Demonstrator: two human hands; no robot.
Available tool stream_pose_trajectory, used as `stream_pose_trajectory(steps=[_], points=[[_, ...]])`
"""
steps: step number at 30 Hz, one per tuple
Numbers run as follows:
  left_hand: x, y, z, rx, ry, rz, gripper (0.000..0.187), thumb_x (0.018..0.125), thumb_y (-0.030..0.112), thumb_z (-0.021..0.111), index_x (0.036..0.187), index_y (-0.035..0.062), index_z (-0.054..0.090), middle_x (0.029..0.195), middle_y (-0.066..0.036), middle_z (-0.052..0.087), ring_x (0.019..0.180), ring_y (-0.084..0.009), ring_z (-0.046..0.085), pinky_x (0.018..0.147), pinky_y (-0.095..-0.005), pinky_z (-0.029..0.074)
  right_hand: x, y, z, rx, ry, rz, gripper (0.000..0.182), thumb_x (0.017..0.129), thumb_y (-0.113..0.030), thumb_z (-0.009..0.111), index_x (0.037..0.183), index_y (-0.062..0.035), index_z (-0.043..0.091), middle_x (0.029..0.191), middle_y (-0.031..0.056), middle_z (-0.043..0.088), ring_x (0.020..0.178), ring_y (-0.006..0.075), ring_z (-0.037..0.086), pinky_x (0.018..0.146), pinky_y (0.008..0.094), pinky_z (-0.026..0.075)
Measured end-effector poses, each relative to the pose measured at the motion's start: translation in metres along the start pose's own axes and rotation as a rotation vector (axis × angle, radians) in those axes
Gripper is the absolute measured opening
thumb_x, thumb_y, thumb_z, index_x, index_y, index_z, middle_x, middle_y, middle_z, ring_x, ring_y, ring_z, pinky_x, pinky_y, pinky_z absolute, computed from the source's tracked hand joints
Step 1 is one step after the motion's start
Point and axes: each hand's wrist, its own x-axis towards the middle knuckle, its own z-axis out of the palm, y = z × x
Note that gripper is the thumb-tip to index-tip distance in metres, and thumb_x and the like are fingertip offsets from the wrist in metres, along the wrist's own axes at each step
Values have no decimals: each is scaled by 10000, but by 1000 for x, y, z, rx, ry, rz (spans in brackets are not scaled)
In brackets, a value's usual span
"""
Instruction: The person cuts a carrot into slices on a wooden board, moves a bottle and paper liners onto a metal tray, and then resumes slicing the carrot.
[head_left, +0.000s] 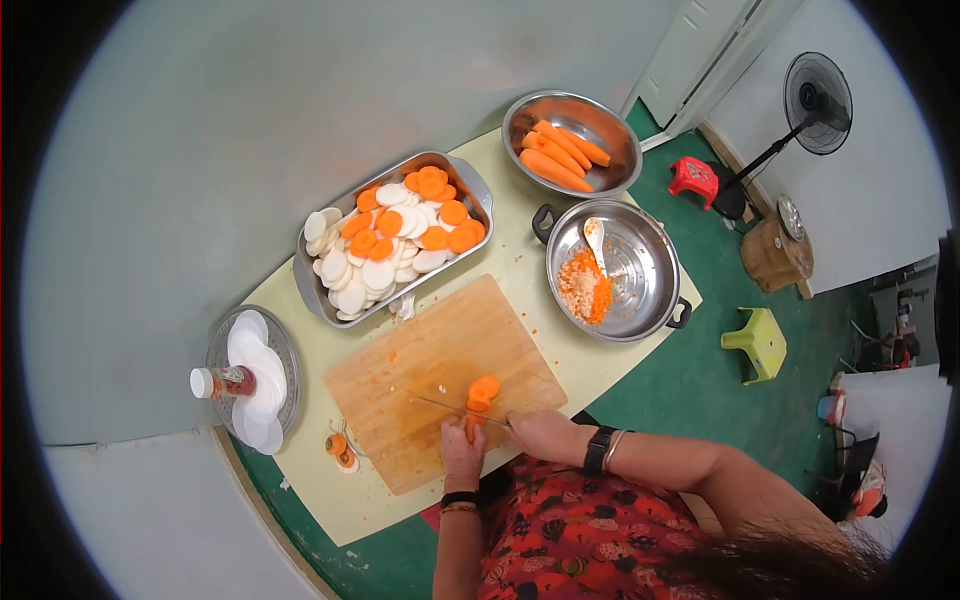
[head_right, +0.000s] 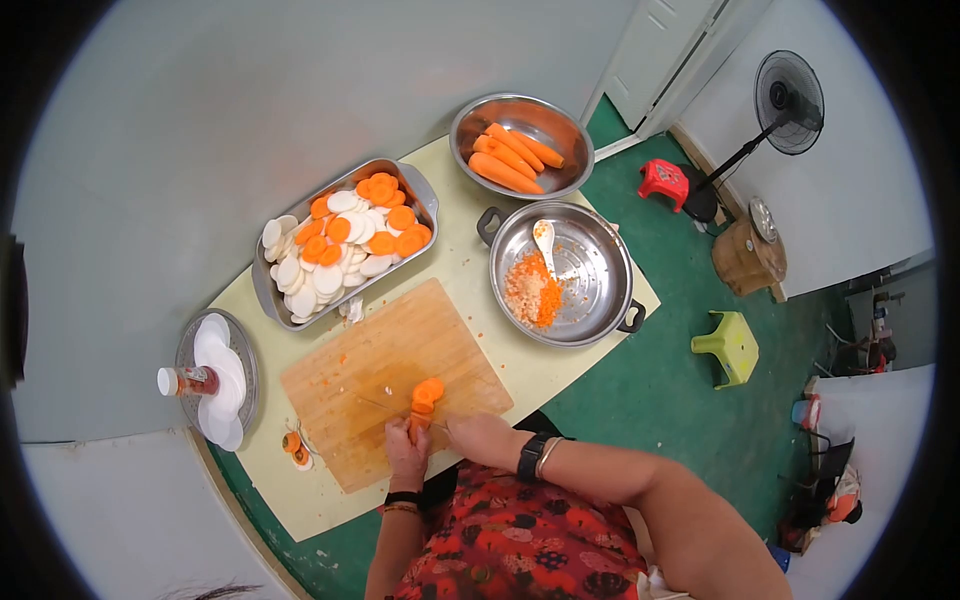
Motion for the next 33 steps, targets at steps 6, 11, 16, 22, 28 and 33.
stream_pose_trajectory(steps=[6, 11, 16, 22, 28, 33], points=[[0, 0, 0, -12, -6, 15, 286, 781, 84, 650, 995, -10, 486, 934, -223, 510, 835, -398, 540, 708, -442, 473, -3, -4, -7, 4, -94, 101, 276, 933, -258, 455, 874, 5, 515, 634, 201, 602, 592, 383, 613, 546, 474, 491], [4, 3, -2, 47, 25, 29, 269, 759, 84, 666, 943, -18, 499, 883, -213, 524, 784, -388, 554, 653, -431, 489, 5, 3, 3, 7, -73, 49, 285, 938, -267, 449, 876, 3, 514, 635, 203, 602, 591, 389, 609, 548, 478, 489], [2, -1, 0, 62, 30, 7, 268, 753, 75, 663, 947, -19, 503, 877, -211, 526, 773, -393, 555, 641, -438, 492, 14, 3, 6, -39, -120, 49, 268, 926, -252, 461, 868, 4, 516, 640, 199, 606, 597, 380, 615, 545, 470, 489], [1, -4, 3, 52, 38, 5, 282, 758, 66, 654, 986, -13, 510, 913, -216, 541, 796, -400, 560, 655, -447, 494, 36, 1, 17, -25, -184, 35, 163, 868, -134, 471, 910, 17, 515, 698, 212, 632, 663, 379, 640, 585, 459, 504], [6, 3, -2, -17, 53, -33, 250, 805, 67, 625, 1011, -9, 505, 939, -215, 541, 846, -387, 546, 725, -439, 471, 44, 20, 39, 21, -99, -27, 248, 913, -223, 471, 851, 13, 521, 656, 212, 607, 617, 382, 612, 559, 462, 485], [2, 15, -5, -168, 83, -171, 232, 834, 63, 601, 1027, -12, 495, 925, -202, 514, 835, -367, 510, 727, -412, 439, 28, 10, 12, 42, 6, 11, 281, 938, -246, 450, 855, 11, 527, 623, 210, 591, 578, 392, 595, 555, 478, 480]])
